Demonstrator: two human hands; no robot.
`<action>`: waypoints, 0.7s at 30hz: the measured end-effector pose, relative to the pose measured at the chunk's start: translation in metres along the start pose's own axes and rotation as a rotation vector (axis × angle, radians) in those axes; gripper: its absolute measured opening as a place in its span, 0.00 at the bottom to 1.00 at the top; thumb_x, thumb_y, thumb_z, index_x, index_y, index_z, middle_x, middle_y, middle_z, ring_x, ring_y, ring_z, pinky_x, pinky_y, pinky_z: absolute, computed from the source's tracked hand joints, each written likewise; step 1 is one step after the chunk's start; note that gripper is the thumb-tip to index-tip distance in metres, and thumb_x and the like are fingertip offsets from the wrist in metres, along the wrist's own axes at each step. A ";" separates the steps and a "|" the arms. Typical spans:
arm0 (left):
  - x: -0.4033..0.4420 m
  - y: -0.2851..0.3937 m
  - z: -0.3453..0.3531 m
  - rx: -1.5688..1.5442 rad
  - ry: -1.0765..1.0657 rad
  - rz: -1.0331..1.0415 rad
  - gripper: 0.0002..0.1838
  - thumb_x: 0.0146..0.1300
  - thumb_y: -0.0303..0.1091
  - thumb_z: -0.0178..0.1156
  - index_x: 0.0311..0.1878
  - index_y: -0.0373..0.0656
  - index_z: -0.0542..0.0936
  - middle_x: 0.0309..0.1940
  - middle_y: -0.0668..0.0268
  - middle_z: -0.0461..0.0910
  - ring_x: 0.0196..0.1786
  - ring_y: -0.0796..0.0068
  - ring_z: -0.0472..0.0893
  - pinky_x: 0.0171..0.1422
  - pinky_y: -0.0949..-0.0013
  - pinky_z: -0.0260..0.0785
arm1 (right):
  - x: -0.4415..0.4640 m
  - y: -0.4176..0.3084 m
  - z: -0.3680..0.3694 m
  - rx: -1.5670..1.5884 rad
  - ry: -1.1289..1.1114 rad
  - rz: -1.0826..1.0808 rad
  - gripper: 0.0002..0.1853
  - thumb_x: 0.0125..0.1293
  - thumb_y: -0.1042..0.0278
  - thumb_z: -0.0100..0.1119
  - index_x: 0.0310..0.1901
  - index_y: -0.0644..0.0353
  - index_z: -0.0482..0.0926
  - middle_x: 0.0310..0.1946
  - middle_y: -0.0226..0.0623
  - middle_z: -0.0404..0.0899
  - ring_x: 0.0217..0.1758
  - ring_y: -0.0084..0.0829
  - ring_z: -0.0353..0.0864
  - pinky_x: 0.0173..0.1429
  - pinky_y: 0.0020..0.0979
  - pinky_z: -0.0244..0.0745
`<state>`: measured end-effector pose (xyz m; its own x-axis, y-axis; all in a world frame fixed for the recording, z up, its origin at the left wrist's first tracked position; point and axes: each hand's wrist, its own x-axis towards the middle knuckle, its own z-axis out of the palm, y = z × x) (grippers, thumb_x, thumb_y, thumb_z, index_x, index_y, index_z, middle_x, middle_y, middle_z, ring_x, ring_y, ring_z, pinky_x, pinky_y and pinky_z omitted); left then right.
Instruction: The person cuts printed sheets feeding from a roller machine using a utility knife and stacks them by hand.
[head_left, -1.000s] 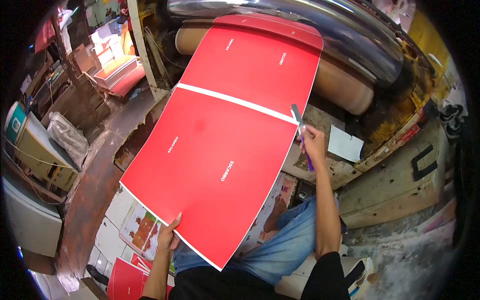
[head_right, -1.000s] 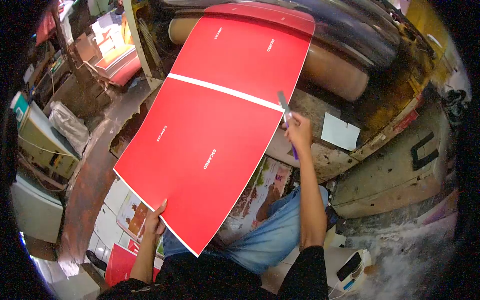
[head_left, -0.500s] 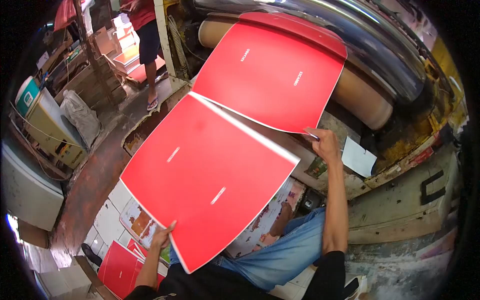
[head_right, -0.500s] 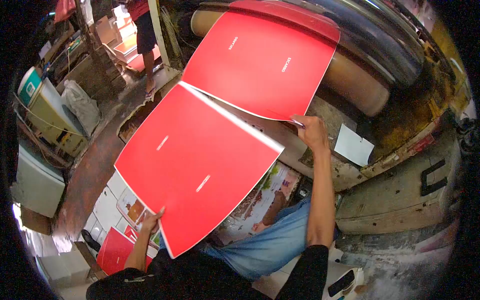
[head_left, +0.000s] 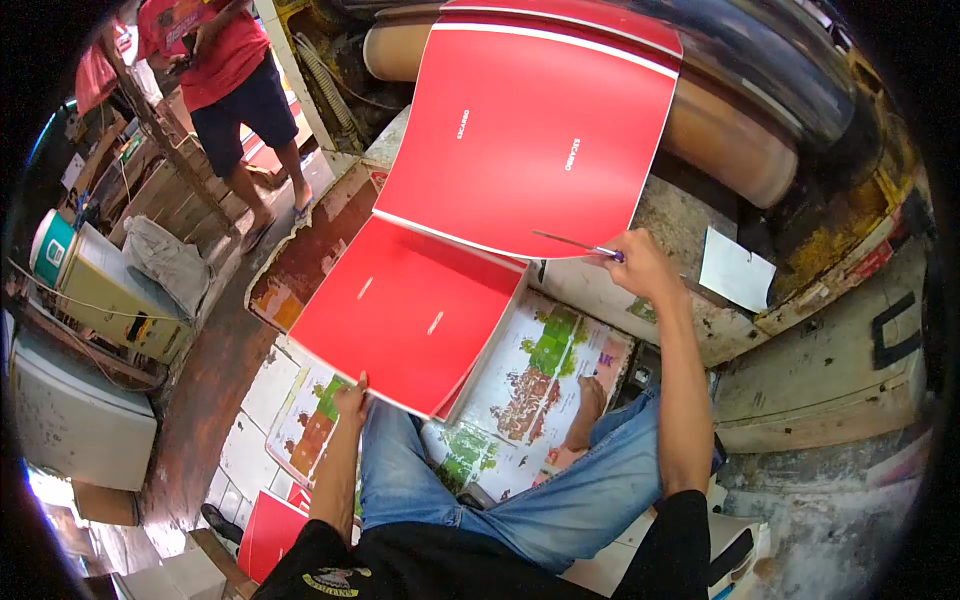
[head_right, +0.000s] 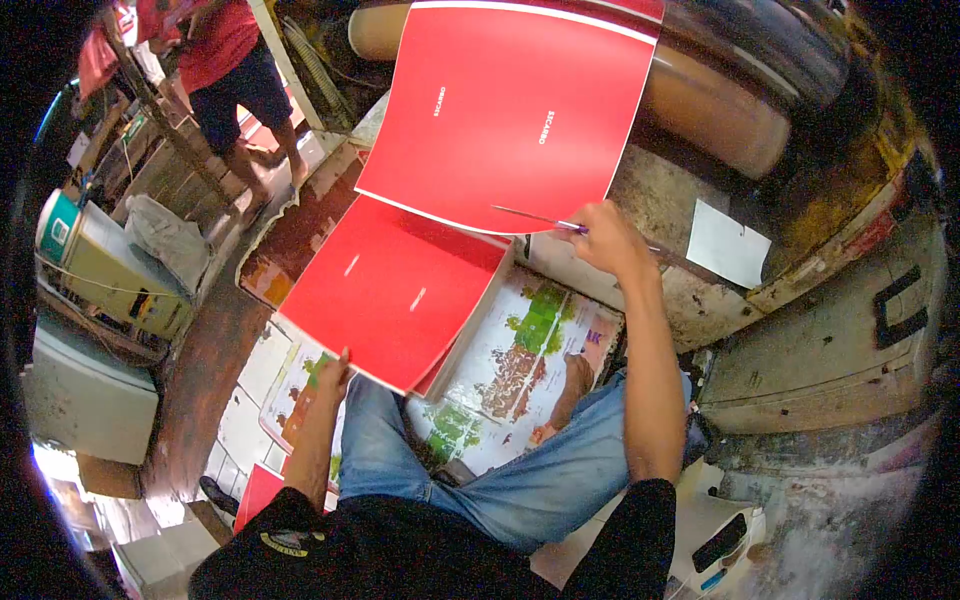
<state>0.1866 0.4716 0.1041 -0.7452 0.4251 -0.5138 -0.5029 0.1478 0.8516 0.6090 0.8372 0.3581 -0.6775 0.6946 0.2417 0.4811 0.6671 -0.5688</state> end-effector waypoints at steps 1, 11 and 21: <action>0.009 -0.010 0.008 0.065 0.113 0.064 0.47 0.57 0.38 0.72 0.69 0.27 0.53 0.62 0.38 0.67 0.58 0.49 0.77 0.52 0.52 0.80 | -0.003 -0.008 -0.004 0.000 -0.002 -0.001 0.14 0.54 0.71 0.63 0.45 0.53 0.84 0.35 0.55 0.80 0.41 0.56 0.80 0.45 0.45 0.76; -0.040 -0.139 0.126 1.363 0.262 0.590 0.76 0.36 0.47 0.81 0.76 0.49 0.30 0.70 0.30 0.16 0.73 0.26 0.21 0.71 0.27 0.42 | -0.007 -0.008 0.002 -0.004 -0.017 -0.146 0.12 0.55 0.69 0.69 0.43 0.57 0.84 0.32 0.51 0.80 0.35 0.51 0.82 0.39 0.37 0.76; -0.095 -0.014 0.178 1.030 -0.767 0.421 0.68 0.40 0.70 0.71 0.75 0.36 0.48 0.74 0.39 0.45 0.76 0.41 0.49 0.71 0.30 0.50 | -0.015 -0.040 -0.005 0.208 -0.591 -0.003 0.16 0.57 0.58 0.71 0.35 0.65 0.84 0.19 0.39 0.81 0.21 0.26 0.83 0.28 0.30 0.76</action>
<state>0.3419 0.5879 0.1593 -0.1595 0.9411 -0.2982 0.5074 0.3372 0.7930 0.6022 0.8014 0.3814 -0.9006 0.3869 -0.1982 0.4004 0.5609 -0.7246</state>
